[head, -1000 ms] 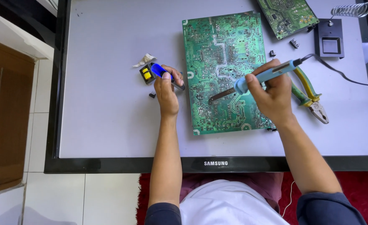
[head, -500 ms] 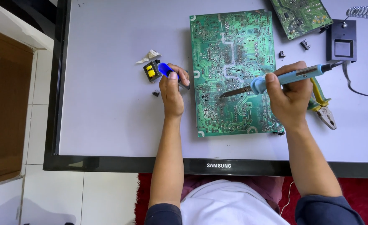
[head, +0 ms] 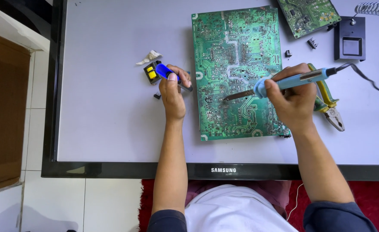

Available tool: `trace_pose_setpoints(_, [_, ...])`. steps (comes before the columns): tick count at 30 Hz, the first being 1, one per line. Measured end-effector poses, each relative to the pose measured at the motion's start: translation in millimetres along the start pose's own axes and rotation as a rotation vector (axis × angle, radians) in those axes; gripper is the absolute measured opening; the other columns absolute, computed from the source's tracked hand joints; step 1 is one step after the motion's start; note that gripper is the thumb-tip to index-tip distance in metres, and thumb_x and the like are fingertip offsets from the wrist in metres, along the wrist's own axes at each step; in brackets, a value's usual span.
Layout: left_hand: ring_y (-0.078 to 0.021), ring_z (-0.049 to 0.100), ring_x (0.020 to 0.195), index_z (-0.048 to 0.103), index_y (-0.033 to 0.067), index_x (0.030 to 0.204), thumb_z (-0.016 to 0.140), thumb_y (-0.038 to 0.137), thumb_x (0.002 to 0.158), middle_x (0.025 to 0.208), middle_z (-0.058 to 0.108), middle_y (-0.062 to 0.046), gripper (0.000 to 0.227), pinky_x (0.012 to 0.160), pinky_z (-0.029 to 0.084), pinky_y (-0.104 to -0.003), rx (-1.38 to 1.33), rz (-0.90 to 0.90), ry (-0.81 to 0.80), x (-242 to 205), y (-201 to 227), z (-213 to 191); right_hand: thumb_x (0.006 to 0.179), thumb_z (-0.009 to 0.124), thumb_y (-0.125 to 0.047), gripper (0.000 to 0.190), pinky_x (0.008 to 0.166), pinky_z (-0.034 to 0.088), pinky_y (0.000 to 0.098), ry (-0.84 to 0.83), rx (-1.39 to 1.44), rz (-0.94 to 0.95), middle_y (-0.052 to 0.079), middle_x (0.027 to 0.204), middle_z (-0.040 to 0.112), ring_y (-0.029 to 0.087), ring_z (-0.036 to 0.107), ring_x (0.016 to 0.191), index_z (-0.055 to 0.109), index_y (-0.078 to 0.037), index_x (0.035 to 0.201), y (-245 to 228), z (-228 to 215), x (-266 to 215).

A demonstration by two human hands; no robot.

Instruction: Desoldering electronic components from a printed circuit board using a soldering iron and a desoldering pump.

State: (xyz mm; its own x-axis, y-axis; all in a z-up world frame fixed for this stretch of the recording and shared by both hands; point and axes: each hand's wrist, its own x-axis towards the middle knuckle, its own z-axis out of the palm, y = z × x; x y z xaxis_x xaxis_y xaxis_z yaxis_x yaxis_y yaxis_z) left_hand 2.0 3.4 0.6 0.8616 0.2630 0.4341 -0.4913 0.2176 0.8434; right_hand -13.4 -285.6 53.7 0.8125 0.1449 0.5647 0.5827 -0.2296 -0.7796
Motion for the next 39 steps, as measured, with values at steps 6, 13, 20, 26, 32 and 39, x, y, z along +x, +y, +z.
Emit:
trace_pose_setpoints(6, [-0.0149,0.054,0.068,0.051,0.0086,0.088,0.039,0.034,0.112,0.073,0.049,-0.004,0.037,0.074,0.052,-0.029,-0.018,-0.023,0.014,0.8,1.4,0.3,0.100,0.084,0.003,0.023,0.049,0.040,0.0308,-0.124,-0.120,-0.066,0.019,0.069,0.061,0.025,0.054,0.050,0.063,0.009,0.104,-14.4,7.0,20.3])
trace_pose_setpoints(13, [-0.0148,0.055,0.068,0.051,0.0101,0.087,0.039,0.036,0.112,0.073,0.049,-0.004,0.038,0.076,0.053,-0.029,0.045,-0.040,0.026,-2.5,4.1,1.4,0.099,0.081,-0.004,0.017,0.052,0.047,0.0371,-0.305,-0.239,-0.139,0.014,0.071,0.066,0.029,0.060,0.054,0.066,0.000,0.105,-47.2,35.1,51.6])
trace_pose_setpoints(20, [-0.0150,0.055,0.068,0.050,0.0105,0.087,0.037,0.034,0.111,0.072,0.049,-0.004,0.036,0.075,0.053,-0.030,0.029,-0.046,0.073,-0.9,14.1,1.3,0.104,0.075,-0.018,0.023,0.057,0.050,0.0465,-0.306,-0.591,-0.180,0.014,0.069,0.056,0.038,0.063,0.064,0.059,-0.003,0.097,-74.2,65.3,41.2])
trace_pose_setpoints(26, [-0.0183,0.054,0.067,0.050,0.0102,0.091,0.037,0.034,0.111,0.070,0.047,-0.005,0.034,0.073,0.053,-0.031,-0.049,0.012,0.142,-2.0,22.1,0.2,0.112,0.077,-0.026,0.030,0.060,0.050,0.0437,-0.064,-0.574,0.007,0.007,0.066,0.061,0.034,0.066,0.061,0.057,-0.009,0.098,-46.7,48.0,29.3])
trace_pose_setpoints(32, [-0.0217,0.052,0.064,0.047,0.0111,0.091,0.038,0.035,0.110,0.069,0.045,-0.007,0.032,0.072,0.051,-0.034,-0.242,0.020,0.159,-4.7,35.0,13.8,0.116,0.072,-0.013,0.019,0.066,0.052,0.0368,0.180,-0.269,0.242,0.011,0.074,0.065,0.024,0.065,0.064,0.054,-0.007,0.112,-6.9,18.7,1.4])
trace_pose_setpoints(39, [-0.0198,0.051,0.064,0.047,0.0136,0.090,0.036,0.030,0.110,0.069,0.045,-0.004,0.028,0.069,0.049,-0.033,-0.255,0.015,0.057,-12.7,42.6,42.9,0.114,0.067,-0.010,0.016,0.074,0.054,0.0345,0.283,-0.021,0.103,0.011,0.087,0.064,0.020,0.064,0.073,0.053,-0.003,0.112,1.6,15.6,-40.7])
